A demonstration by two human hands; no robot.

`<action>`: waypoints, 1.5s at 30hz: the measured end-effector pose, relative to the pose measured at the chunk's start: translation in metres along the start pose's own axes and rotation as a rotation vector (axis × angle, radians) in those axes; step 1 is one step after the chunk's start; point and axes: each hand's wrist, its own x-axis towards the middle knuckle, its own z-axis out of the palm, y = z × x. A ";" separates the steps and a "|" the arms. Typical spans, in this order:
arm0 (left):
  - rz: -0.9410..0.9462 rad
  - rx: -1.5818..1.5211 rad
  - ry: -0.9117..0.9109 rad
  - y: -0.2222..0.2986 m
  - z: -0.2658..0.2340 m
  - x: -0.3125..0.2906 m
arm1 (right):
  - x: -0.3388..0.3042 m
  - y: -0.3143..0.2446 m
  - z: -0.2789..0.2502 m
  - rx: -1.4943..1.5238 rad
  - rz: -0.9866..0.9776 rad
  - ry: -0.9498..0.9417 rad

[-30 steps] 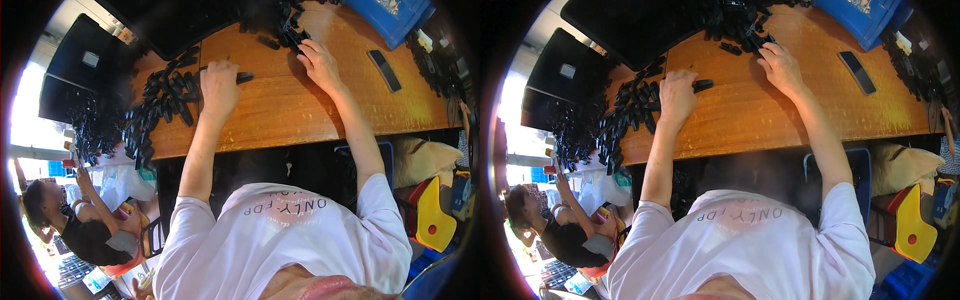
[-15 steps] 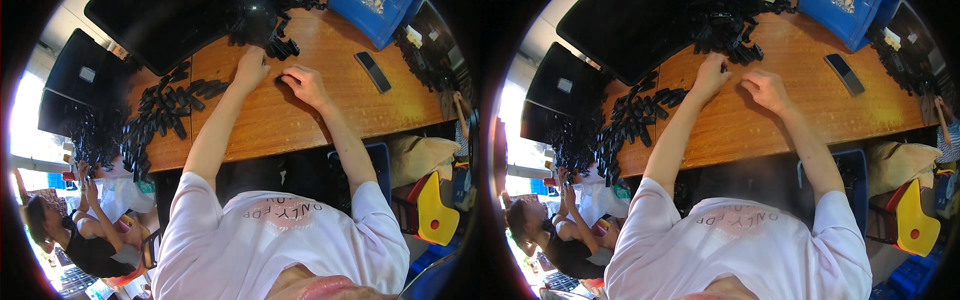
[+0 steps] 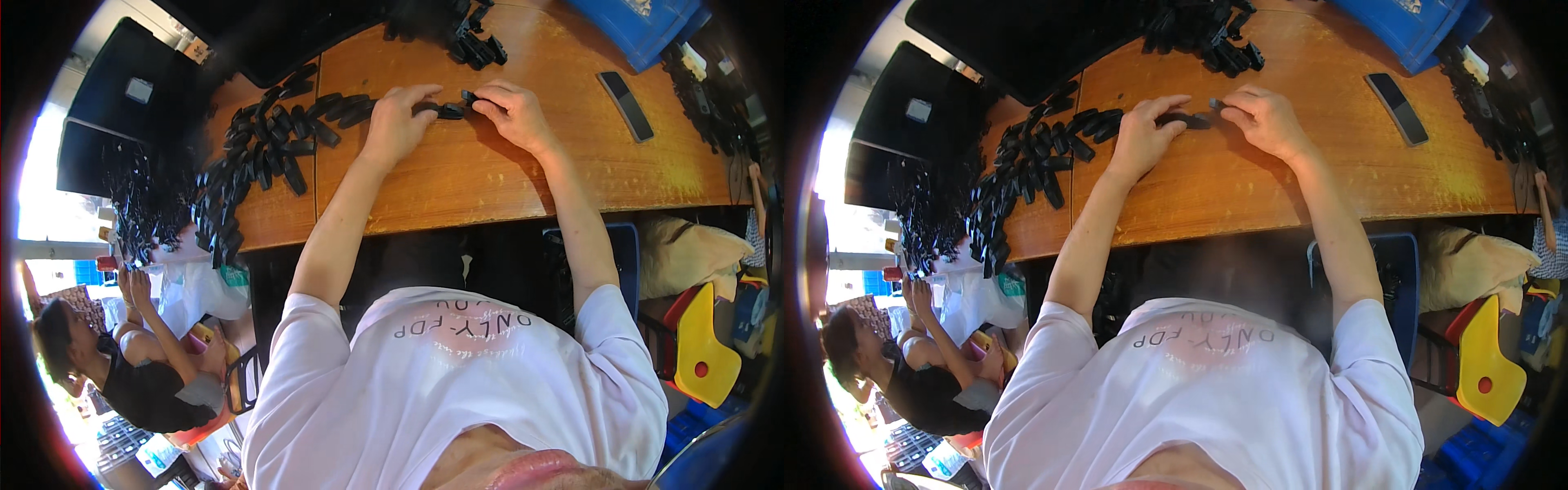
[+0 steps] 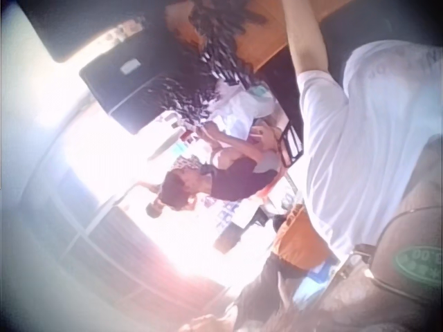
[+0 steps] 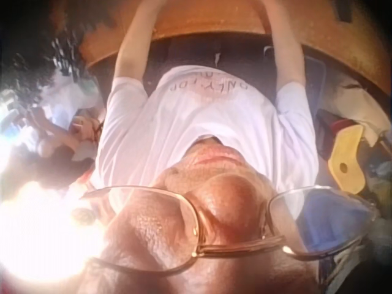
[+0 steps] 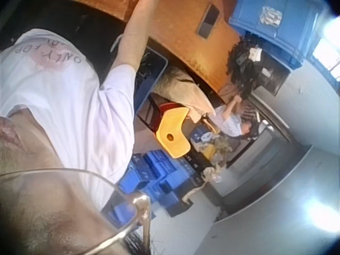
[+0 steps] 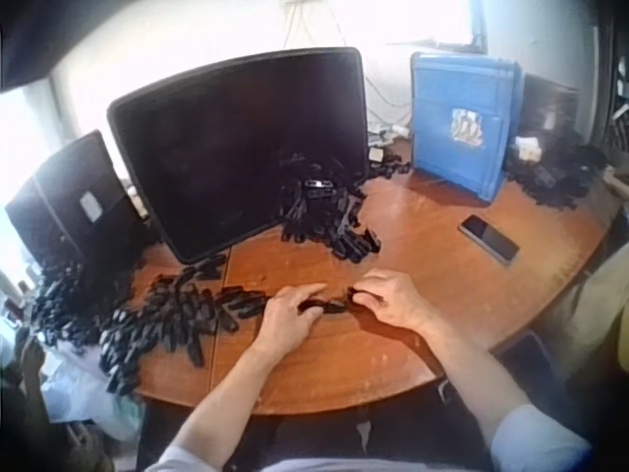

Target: The person repeatedly assembles plastic components together by hand and sets them on the table.

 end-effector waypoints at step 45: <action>0.190 0.395 0.108 0.012 -0.013 0.046 | 0.049 0.064 -0.007 -0.671 0.160 -0.095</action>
